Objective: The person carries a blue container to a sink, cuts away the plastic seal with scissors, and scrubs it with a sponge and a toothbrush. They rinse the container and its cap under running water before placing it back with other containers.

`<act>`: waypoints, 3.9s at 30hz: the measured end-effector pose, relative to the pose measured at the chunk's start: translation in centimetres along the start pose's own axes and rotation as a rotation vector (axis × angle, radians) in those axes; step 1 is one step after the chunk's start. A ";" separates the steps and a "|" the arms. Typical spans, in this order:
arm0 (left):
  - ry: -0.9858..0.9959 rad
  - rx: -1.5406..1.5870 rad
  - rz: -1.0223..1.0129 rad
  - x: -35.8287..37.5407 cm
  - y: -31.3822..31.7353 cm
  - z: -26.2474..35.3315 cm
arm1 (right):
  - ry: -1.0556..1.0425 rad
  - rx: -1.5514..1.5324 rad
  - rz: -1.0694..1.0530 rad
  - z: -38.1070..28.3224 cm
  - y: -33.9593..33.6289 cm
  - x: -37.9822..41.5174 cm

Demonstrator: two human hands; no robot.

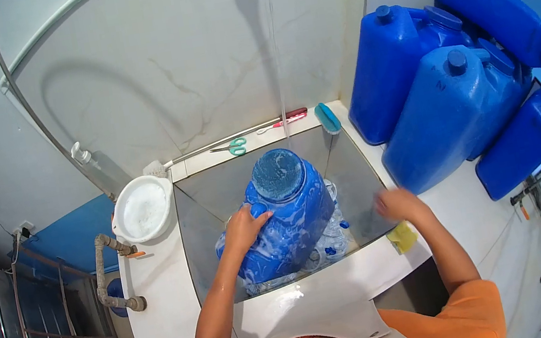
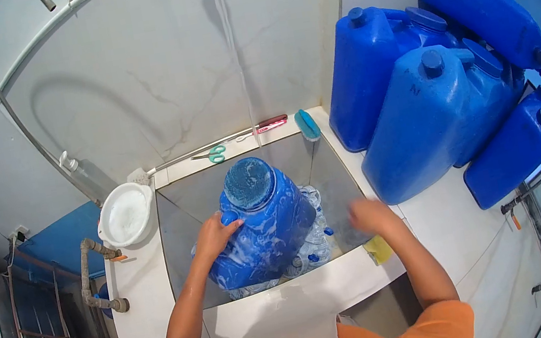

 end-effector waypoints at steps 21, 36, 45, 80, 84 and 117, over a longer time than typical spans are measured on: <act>-0.031 0.044 0.104 -5.1 2.4 0.6 | 0.008 -1.113 -0.200 -15.0 -6.5 -22.5; 0.360 -0.466 0.562 -11.2 5.5 11.1 | 0.033 -1.393 -0.228 -16.7 -7.8 -22.0; 0.591 -0.382 0.577 -11.8 5.4 12.0 | -0.048 -1.328 -0.164 -17.1 -8.3 -22.1; 0.511 -0.515 -0.116 -5.7 2.6 9.7 | -0.406 -0.291 -0.400 -12.2 -0.5 -9.5; 0.486 -0.496 -0.069 -5.6 3.0 10.3 | -0.247 0.134 0.182 -10.4 -2.1 -10.1; 0.939 -0.540 0.057 -3.0 1.0 2.0 | -0.146 -1.715 -0.650 -9.3 -3.0 -13.6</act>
Point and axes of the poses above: each hand's wrist, its own x-axis away from the middle knuckle, its own y-axis out of the palm, z = x × y, the point moved 5 cm from there along -x, towards the middle knuckle, and after that the axes turned 12 degrees about -x, right-handed, at the moved point
